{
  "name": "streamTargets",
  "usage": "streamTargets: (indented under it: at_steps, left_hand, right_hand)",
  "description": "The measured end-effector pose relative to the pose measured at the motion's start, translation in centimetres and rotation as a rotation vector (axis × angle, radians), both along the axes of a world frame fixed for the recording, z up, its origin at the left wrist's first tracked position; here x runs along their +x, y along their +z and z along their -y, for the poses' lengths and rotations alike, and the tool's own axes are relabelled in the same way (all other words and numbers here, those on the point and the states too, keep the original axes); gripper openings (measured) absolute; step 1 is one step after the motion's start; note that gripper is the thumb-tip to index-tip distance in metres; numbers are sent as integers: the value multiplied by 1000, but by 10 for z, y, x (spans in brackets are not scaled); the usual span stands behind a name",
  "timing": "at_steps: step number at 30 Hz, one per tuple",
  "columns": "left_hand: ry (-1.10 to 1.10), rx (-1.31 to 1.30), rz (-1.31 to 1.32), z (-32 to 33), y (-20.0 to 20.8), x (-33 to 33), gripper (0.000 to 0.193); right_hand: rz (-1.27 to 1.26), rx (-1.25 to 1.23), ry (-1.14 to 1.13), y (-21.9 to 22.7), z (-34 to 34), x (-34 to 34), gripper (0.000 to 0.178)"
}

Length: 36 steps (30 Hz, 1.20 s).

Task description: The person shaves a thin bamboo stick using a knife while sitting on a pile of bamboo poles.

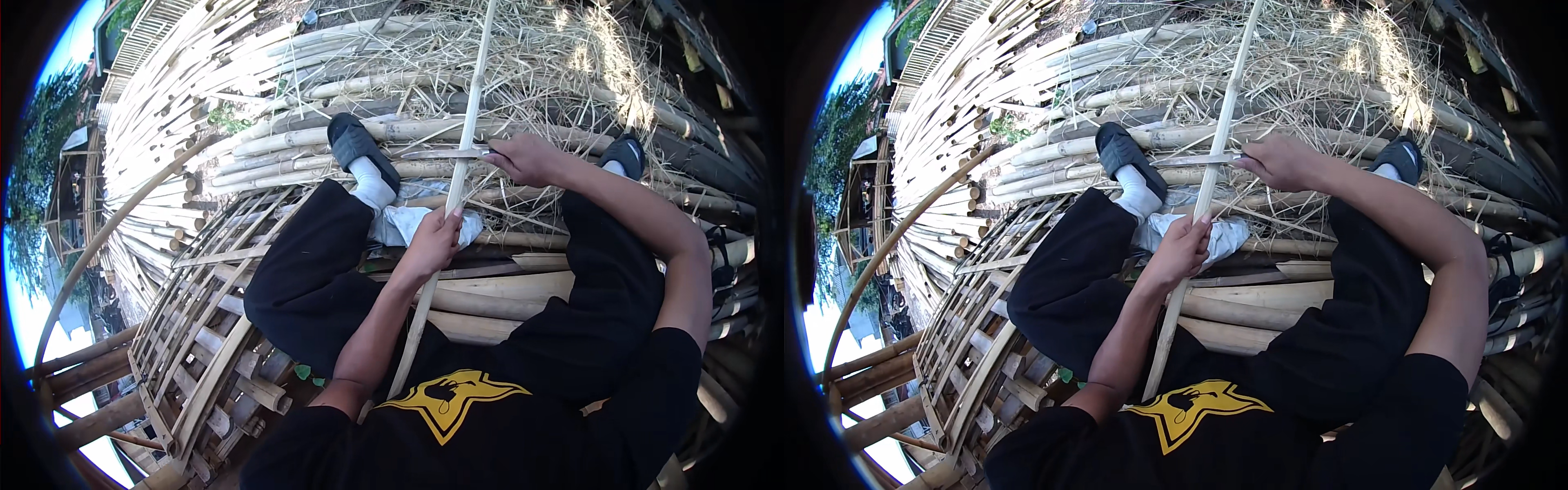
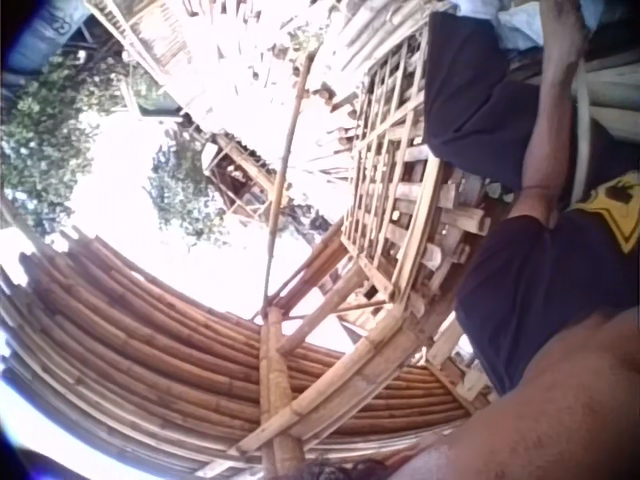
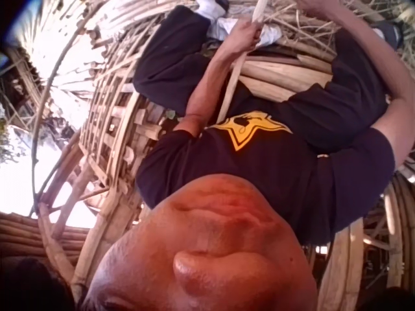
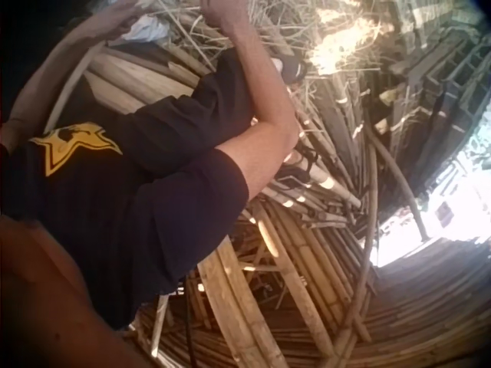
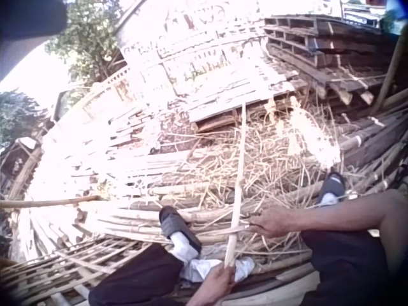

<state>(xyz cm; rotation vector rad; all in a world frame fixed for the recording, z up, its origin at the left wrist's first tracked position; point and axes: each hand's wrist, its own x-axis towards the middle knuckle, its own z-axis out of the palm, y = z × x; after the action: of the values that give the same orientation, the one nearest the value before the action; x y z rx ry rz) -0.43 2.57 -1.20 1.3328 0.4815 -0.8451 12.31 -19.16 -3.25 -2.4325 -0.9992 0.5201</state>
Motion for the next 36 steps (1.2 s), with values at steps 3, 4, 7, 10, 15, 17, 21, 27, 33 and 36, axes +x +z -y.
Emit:
streamTargets:
  at_steps: [3, 4, 7, 10, 15, 17, 21, 27, 33, 36]
  left_hand:
    - [-11, -8, 52, 7, 0, -3, 30]
    - [-8, 27, 81, 9, 2, -2, 30]
    - [3, 61, 54, 2, 11, 1, 28]
    - [20, 36, 42, -2, 12, 7, 29]
    - [-6, 10, 57, 9, 1, -4, 30]
    - [-4, 15, 90, 9, 1, 2, 30]
    - [40, 16, 28, -3, 8, 7, 31]
    - [20, -3, 73, 5, 1, 0, 29]
    - [32, -63, 49, -2, 5, 10, 29]
    - [39, -26, 25, -7, 5, 5, 32]
  right_hand:
    - [11, -64, -444, -39, 52, 65, 41]
    - [20, -61, -445, -37, 55, 70, 41]
    - [264, -118, -380, -36, 46, 64, 39]
    - [131, -33, -222, -8, 5, 22, 40]
    - [-29, -74, -492, -43, 55, 70, 44]
    - [152, -186, -427, -22, 67, 93, 49]
    - [129, -83, -297, -18, 19, 54, 45]
    - [-32, -108, -352, -36, 35, 58, 42]
    - [60, -180, -545, -34, 52, 89, 50]
    - [69, -73, -324, -14, 9, 30, 47]
